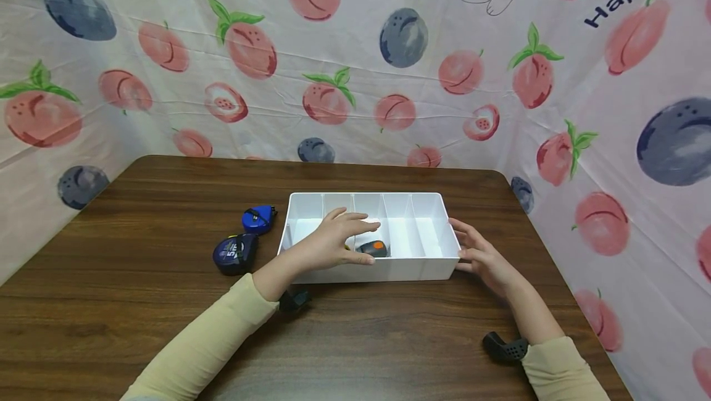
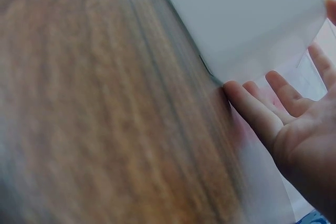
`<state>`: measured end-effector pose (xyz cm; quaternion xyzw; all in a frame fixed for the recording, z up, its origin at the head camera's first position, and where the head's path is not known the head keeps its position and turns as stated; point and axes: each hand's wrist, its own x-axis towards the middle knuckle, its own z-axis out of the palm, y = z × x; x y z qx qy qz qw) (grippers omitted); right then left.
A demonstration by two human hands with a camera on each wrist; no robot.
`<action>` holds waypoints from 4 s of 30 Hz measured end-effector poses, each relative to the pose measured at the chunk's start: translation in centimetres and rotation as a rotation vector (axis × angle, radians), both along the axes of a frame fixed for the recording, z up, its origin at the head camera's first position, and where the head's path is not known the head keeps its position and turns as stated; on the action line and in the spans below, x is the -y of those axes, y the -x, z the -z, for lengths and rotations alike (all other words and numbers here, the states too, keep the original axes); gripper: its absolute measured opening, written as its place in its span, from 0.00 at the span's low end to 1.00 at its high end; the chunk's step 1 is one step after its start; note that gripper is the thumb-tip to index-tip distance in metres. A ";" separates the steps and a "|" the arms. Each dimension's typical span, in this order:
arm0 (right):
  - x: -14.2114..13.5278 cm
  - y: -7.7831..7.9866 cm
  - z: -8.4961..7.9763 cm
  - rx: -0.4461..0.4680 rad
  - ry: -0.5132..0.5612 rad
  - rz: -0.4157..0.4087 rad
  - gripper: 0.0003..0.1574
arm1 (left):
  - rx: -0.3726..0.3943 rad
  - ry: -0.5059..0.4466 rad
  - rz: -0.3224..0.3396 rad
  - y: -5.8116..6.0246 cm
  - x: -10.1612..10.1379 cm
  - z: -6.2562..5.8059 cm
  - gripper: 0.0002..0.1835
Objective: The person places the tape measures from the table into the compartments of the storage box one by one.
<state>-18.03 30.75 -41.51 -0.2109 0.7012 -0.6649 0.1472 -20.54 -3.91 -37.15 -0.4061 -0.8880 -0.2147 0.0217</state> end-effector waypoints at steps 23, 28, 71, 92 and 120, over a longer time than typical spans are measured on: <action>-0.1 0.0 0.0 -0.009 -0.005 -0.004 0.38 | -0.177 0.128 -0.083 -0.6 0.8 -0.7 0.46; -0.1 0.0 0.1 -0.011 -0.006 -0.009 0.38 | -0.168 0.136 -0.108 -0.8 1.0 -1.0 0.47; 0.1 -0.1 0.1 -0.009 0.019 -0.026 0.38 | -0.128 0.110 -0.207 -0.9 4.4 -3.6 0.50; 0.1 -0.3 0.0 -0.015 0.019 -0.024 0.38 | -0.127 0.095 -0.248 -1.1 7.3 -3.6 0.50; 0.2 -0.4 0.0 -0.003 0.020 -0.015 0.38 | -0.125 0.095 -0.312 -1.2 12.7 -3.1 0.54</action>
